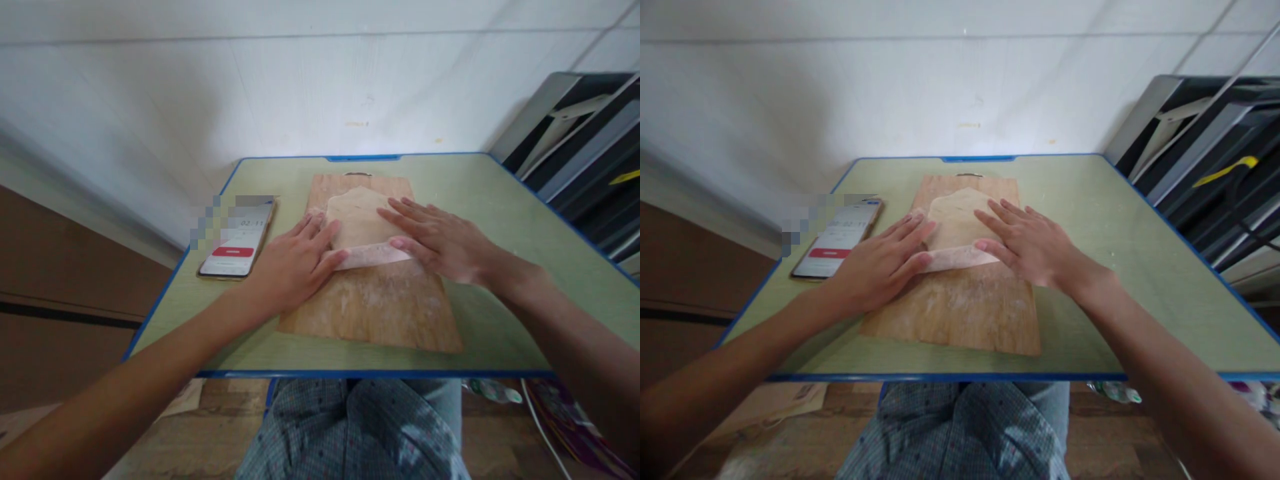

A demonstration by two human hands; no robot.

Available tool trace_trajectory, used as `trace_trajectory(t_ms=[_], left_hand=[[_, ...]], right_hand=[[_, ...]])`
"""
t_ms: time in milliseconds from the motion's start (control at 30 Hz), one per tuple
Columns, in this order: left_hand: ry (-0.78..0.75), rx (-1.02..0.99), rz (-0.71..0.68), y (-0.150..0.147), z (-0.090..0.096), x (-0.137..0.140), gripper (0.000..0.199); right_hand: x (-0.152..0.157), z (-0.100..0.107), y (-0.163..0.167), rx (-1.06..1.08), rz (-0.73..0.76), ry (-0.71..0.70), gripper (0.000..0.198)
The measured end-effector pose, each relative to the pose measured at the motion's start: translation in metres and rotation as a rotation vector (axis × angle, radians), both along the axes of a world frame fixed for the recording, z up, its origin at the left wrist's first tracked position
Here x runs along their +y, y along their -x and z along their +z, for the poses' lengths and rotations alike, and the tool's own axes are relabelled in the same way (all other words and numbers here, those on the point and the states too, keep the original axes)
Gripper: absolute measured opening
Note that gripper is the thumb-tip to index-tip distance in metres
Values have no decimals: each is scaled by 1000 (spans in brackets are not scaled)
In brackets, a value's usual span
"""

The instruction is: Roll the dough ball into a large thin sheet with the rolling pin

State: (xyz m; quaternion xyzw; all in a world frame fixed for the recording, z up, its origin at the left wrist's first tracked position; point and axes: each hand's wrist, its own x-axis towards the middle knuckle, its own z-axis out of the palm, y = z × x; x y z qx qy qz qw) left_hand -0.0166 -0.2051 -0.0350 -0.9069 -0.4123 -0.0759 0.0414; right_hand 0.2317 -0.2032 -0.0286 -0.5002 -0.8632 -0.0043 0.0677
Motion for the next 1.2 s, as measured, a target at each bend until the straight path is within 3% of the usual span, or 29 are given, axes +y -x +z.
trace_trajectory(t_ms=[233,400,633,833,1000,1200], left_hand=[[110,1,7,-3,9,28,54],[195,-46,20,-6,15,37,53],[233,-88,68,-7,17,58,57],[149,-113,65,-9,20,77,53],[131,-121,51,-11,22,75,48],[145,-40,39,-8,19,47,52]], right_hand=[[30,0,-1,93,-43,160,74],[46,-2,0,103,-51,192,73],[61,-1,1,96,-56,252,67],[78,-12,-7,107,23,203,67],[66,-11,-6,110,9,159,64],[27,-7,3,58,-56,35,65]])
